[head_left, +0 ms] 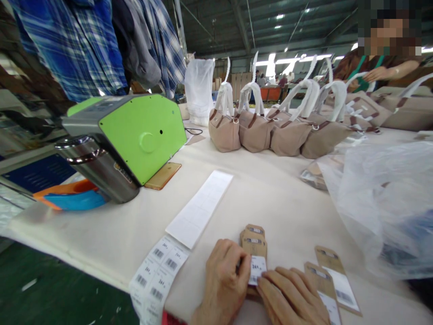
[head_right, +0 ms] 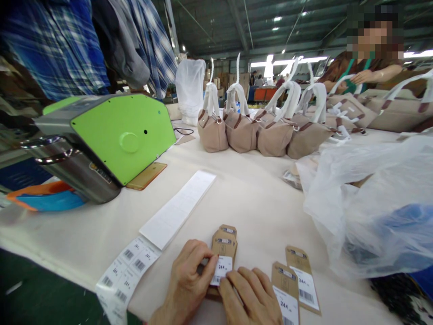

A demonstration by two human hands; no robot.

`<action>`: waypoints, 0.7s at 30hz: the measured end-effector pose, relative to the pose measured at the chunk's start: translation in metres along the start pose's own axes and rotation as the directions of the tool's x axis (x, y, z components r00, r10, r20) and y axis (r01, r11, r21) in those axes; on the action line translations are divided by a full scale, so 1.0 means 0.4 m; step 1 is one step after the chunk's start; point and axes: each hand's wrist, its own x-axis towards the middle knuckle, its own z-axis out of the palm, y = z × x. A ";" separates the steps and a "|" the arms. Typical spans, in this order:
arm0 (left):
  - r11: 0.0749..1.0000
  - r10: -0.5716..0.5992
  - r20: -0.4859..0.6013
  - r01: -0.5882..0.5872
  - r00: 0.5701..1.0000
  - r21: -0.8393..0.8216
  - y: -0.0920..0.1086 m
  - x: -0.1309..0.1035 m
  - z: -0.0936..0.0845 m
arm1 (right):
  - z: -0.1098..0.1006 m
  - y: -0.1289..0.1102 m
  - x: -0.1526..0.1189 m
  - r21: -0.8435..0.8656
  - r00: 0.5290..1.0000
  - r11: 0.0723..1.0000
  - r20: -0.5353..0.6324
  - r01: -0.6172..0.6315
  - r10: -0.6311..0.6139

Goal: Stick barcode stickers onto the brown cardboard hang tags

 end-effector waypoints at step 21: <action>0.949 -0.267 0.183 0.291 0.946 -0.118 0.006 0.013 -0.013 | -0.034 -0.009 0.045 0.112 0.983 0.993 0.180 -0.044 0.023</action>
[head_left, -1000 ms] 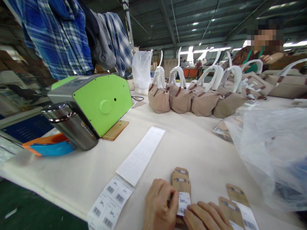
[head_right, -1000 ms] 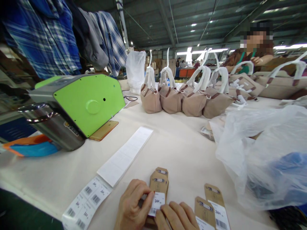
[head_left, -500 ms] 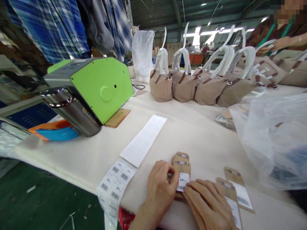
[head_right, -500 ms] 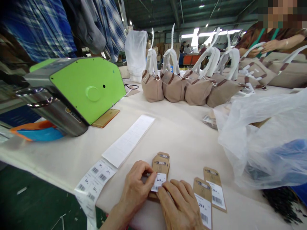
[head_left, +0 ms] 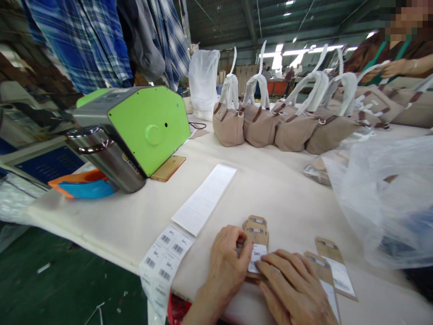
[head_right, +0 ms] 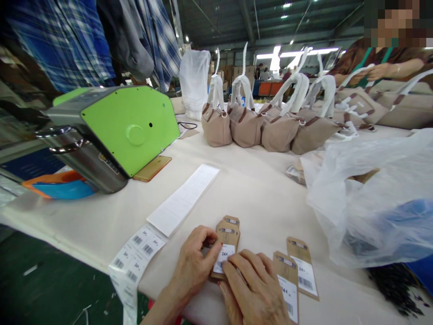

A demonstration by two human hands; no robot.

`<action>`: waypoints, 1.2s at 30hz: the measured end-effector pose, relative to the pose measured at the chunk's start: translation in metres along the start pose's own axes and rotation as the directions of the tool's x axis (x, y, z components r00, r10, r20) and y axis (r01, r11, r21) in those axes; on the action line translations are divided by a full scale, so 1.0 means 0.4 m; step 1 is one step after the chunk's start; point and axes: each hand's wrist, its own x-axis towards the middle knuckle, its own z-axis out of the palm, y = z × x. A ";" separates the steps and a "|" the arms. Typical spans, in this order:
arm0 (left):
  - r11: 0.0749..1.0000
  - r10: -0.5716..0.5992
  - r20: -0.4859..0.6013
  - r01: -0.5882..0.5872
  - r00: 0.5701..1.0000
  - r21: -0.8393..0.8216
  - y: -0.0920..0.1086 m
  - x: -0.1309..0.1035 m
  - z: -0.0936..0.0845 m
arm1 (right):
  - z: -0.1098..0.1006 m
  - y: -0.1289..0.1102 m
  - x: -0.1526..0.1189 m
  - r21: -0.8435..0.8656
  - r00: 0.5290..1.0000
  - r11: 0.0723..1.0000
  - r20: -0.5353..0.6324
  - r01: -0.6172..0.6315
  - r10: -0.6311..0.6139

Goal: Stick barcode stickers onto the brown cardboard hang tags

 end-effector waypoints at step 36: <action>0.974 -0.162 0.091 0.174 0.982 -0.143 0.008 0.009 -0.012 | -0.025 0.008 -0.054 -0.251 0.962 0.930 0.036 0.270 -0.269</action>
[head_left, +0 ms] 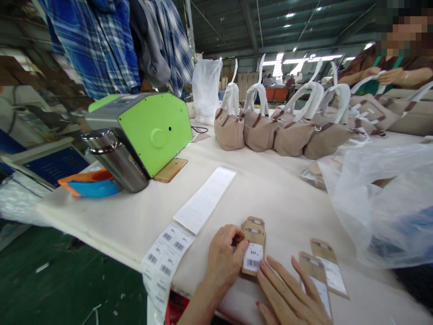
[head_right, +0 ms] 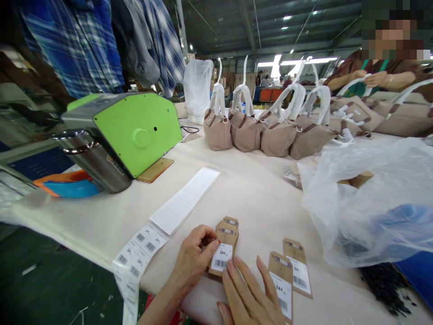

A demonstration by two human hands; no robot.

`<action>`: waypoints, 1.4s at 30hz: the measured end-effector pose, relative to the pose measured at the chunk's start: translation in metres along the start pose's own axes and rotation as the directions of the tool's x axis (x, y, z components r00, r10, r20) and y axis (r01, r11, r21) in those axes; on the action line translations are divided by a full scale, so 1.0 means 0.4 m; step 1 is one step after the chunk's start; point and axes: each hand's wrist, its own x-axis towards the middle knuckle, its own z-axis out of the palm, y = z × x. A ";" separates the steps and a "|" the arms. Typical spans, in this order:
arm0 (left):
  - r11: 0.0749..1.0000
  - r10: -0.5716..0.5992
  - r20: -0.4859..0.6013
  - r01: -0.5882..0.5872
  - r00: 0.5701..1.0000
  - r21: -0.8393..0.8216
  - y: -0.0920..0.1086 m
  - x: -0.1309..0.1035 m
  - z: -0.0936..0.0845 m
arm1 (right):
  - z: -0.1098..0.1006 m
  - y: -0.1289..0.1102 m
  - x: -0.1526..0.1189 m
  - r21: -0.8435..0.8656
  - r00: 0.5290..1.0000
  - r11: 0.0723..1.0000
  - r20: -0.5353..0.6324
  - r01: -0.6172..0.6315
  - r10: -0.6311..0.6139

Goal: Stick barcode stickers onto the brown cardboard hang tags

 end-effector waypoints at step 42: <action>0.938 0.329 -0.215 -0.291 0.919 0.191 0.004 -0.038 -0.011 | 0.004 0.021 -0.047 0.075 0.924 0.921 -0.013 -0.381 0.383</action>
